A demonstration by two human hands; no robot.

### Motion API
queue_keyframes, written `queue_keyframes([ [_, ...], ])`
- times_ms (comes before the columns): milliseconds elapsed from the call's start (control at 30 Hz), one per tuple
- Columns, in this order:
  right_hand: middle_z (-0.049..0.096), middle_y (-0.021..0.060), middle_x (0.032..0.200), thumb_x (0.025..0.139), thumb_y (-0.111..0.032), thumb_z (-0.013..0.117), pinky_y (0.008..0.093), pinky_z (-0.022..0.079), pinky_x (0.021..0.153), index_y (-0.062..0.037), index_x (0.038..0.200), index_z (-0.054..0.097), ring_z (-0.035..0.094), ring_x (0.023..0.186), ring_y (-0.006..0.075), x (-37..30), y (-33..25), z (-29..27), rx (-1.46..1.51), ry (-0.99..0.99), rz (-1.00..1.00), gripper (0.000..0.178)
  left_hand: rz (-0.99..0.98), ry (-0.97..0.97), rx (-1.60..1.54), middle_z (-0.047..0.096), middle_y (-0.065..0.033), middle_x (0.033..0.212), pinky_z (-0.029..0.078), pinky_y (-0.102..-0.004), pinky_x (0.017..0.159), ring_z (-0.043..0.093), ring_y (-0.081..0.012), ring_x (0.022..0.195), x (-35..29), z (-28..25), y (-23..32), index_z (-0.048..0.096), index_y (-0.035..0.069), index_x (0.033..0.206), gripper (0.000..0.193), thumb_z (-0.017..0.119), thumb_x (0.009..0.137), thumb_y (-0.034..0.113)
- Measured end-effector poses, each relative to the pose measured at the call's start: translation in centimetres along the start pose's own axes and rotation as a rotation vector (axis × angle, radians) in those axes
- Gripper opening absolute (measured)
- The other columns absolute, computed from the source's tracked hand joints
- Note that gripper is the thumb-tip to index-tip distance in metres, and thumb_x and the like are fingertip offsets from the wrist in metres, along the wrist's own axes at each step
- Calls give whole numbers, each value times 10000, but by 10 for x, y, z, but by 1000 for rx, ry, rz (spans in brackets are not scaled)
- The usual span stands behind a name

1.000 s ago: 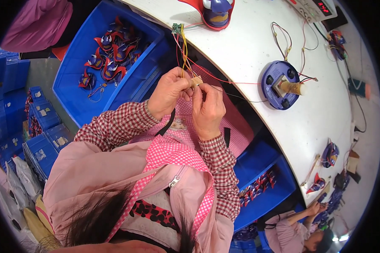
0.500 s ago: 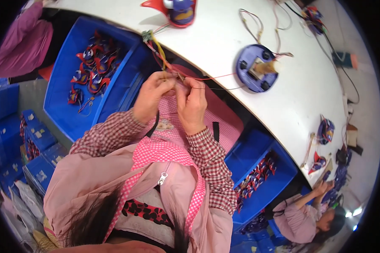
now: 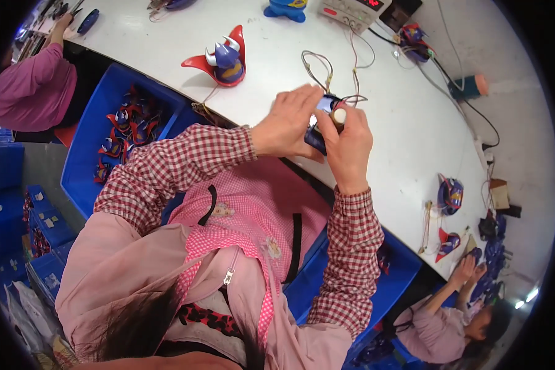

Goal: Connecting wires of toy components to a testing jig and organizing them in bins.

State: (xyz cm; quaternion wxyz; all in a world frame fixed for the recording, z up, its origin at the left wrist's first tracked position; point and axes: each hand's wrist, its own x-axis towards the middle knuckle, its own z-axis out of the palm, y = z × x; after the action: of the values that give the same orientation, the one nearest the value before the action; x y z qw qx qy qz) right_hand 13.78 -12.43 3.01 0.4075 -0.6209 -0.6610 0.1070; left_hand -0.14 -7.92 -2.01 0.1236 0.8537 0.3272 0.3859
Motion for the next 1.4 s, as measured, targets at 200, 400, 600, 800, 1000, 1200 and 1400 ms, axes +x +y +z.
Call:
queue_keyframes([
  [200,581,106,772,776,-123,696,323,455,520,-15,867,589,585,625,231,0,1,2,-156,40,-268,178,-62,-45,-65,453,-216,1176,302,-454,976,419,-345,1146,8,5,-4,364,-83,1234,1028,795,513,508],
  [400,597,35,675,873,-157,622,230,441,555,3,812,588,540,614,82,9,22,-45,-70,254,-18,175,-110,-26,-69,462,-199,1158,328,-428,943,428,-341,1122,-1,-9,-3,415,-52,1197,901,786,559,464],
  [600,583,-3,694,879,-173,625,197,391,545,12,832,600,469,613,50,5,62,-57,65,142,205,193,-124,118,85,446,-197,1185,344,-436,936,389,-363,1154,-79,-95,-18,552,40,1041,633,810,584,394],
  [800,600,49,871,851,-111,641,256,409,667,-3,930,617,505,749,127,-3,-6,-24,-435,531,-170,136,-339,100,422,466,-207,1191,297,-436,987,374,-367,1171,-77,-141,-95,562,25,1106,704,751,629,508],
  [1000,523,167,957,700,-119,718,390,459,743,-10,1044,574,529,874,316,-11,-106,133,66,-215,-400,389,-341,153,297,497,-206,1165,275,-433,1009,370,-366,1182,-40,-113,-145,554,29,1156,746,731,635,534],
  [1200,533,157,900,721,-66,687,373,466,741,0,932,581,537,875,316,-1,-89,174,-108,-204,-401,245,-342,4,214,633,-129,932,445,-372,860,591,-254,929,-13,-120,-136,605,-11,1053,667,741,657,508],
  [1400,537,83,818,796,-44,645,251,442,653,-1,891,583,546,706,147,12,-83,75,337,-193,-127,121,-604,92,-1199,662,-64,920,484,-273,805,626,-141,851,-6,-115,-109,623,0,1022,315,697,780,187],
])
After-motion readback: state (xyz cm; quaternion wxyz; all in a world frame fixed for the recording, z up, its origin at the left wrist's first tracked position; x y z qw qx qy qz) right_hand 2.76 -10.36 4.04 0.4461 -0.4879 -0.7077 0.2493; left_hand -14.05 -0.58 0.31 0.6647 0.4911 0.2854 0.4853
